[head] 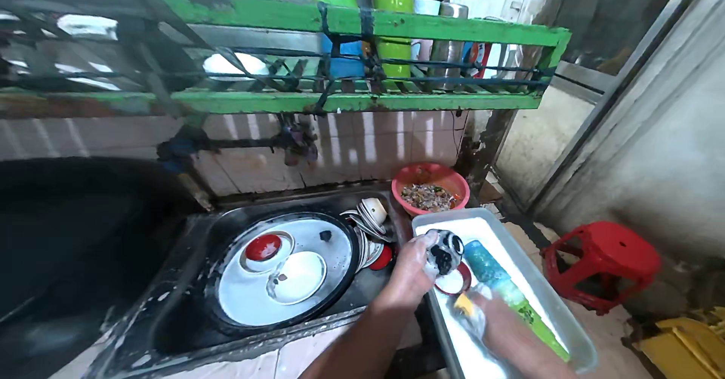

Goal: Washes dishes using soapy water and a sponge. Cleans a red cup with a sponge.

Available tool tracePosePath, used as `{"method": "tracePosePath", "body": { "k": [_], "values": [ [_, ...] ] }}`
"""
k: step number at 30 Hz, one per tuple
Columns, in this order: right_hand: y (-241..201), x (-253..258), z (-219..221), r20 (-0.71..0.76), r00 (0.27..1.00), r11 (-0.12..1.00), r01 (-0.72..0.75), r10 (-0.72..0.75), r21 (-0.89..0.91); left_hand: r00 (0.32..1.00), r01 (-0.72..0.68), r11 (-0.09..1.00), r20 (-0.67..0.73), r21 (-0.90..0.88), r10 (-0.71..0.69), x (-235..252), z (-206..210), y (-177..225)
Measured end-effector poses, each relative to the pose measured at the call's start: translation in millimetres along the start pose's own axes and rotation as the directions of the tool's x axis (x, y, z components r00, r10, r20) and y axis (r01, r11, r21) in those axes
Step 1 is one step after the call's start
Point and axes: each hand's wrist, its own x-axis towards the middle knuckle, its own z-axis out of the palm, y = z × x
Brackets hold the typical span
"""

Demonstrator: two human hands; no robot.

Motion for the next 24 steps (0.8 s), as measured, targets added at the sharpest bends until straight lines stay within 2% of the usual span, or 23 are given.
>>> {"method": "tracePosePath", "body": {
  "k": [2,3,4,5,6,7,8,9,10,11,12,14,15,16,17,18,19,21,22,23,24],
  "values": [
    [-0.5,5.5,9.5,0.128,0.992,0.999,0.012,-0.006,-0.052,0.999,0.010,0.999,-0.041,-0.051,-0.012,0.8,-0.6,-2.7],
    [2.2,8.0,7.3,0.126,0.992,1.000,0.015,-0.014,-0.004,0.999,0.011,0.999,-0.051,-0.052,-0.013,1.3,-1.4,-5.6],
    [5.8,9.0,1.8,0.055,0.998,0.997,0.009,-0.013,0.076,0.998,0.001,0.999,-0.059,-0.038,-0.003,1.4,-1.8,-9.8],
    [8.8,8.1,-5.3,-0.079,0.997,0.983,0.011,0.003,0.185,0.998,-0.017,1.000,-0.061,0.002,0.017,0.4,-1.6,-14.6],
    [9.0,6.1,-11.3,-0.271,0.962,0.951,0.041,0.045,0.305,0.997,-0.036,0.997,-0.065,0.067,0.040,-2.6,0.1,-18.7],
    [4.8,3.9,-16.4,-0.463,0.881,0.910,0.106,0.101,0.400,0.995,-0.054,0.989,-0.072,0.137,0.064,-8.2,4.5,-22.4],
    [-1.6,3.0,-19.5,-0.627,0.769,0.881,0.203,0.126,0.427,0.994,-0.068,0.979,-0.072,0.193,0.083,-15.9,11.5,-27.0],
    [-8.1,3.9,-20.3,-0.740,0.663,0.863,0.303,0.114,0.405,0.993,-0.085,0.956,-0.057,0.280,0.105,-24.4,19.2,-32.6],
    [-14.0,6.0,-21.2,-0.796,0.598,0.848,0.375,0.088,0.375,0.991,-0.114,0.914,-0.016,0.390,0.131,-32.6,26.6,-38.6],
    [-18.4,8.0,-23.9,-0.804,0.588,0.833,0.399,0.088,0.383,0.987,-0.156,0.844,0.060,0.513,0.146,-40.8,31.8,-42.5],
    [-20.8,7.9,-32.6,-0.750,0.642,0.806,0.356,0.156,0.473,0.979,-0.205,0.761,0.135,0.616,0.154,-48.8,36.5,-42.8],
    [-9.7,13.8,-59.2,-0.461,0.824,0.656,0.151,0.330,0.739,0.949,-0.308,0.551,0.291,0.776,0.120,-66.5,42.9,-35.8],
    [-0.9,18.4,-65.8,-0.354,0.879,0.628,0.082,0.321,0.774,0.928,-0.366,0.461,0.355,0.808,0.114,-73.5,44.1,-34.9],
    [3.8,20.9,-68.3,-0.317,0.903,0.642,0.062,0.290,0.764,0.910,-0.409,0.417,0.399,0.812,0.114,-76.7,44.0,-33.9],
    [1.5,18.8,-67.7,-0.356,0.892,0.697,0.067,0.279,0.714,0.900,-0.432,0.407,0.414,0.805,0.136,-75.7,43.3,-33.3],
    [-5.6,13.0,-63.3,-0.442,0.851,0.760,0.081,0.284,0.644,0.905,-0.424,0.414,0.397,0.806,0.154,-71.9,42.2,-32.4],
    [-16.6,7.4,-54.1,-0.518,0.792,0.741,0.129,0.323,0.659,0.917,-0.397,0.433,0.362,0.809,0.165,-65.6,40.6,-31.3],
    [-32.5,2.5,-25.6,-0.705,0.640,0.726,0.323,0.306,0.608,0.935,-0.354,0.454,0.313,0.818,0.164,-53.0,36.7,-29.0],
    [-33.7,3.2,-17.6,-0.734,0.607,0.693,0.387,0.305,0.608,0.935,-0.354,0.433,0.325,0.829,0.143,-51.6,36.1,-26.9],
    [-28.7,5.1,-15.7,-0.702,0.631,0.639,0.397,0.330,0.658,0.934,-0.355,0.403,0.343,0.844,0.105,-53.2,36.6,-25.0],
    [-19.6,6.8,-20.1,-0.620,0.699,0.579,0.355,0.357,0.734,0.931,-0.357,0.385,0.359,0.851,0.070,-56.4,37.5,-24.9]
  ]
}}
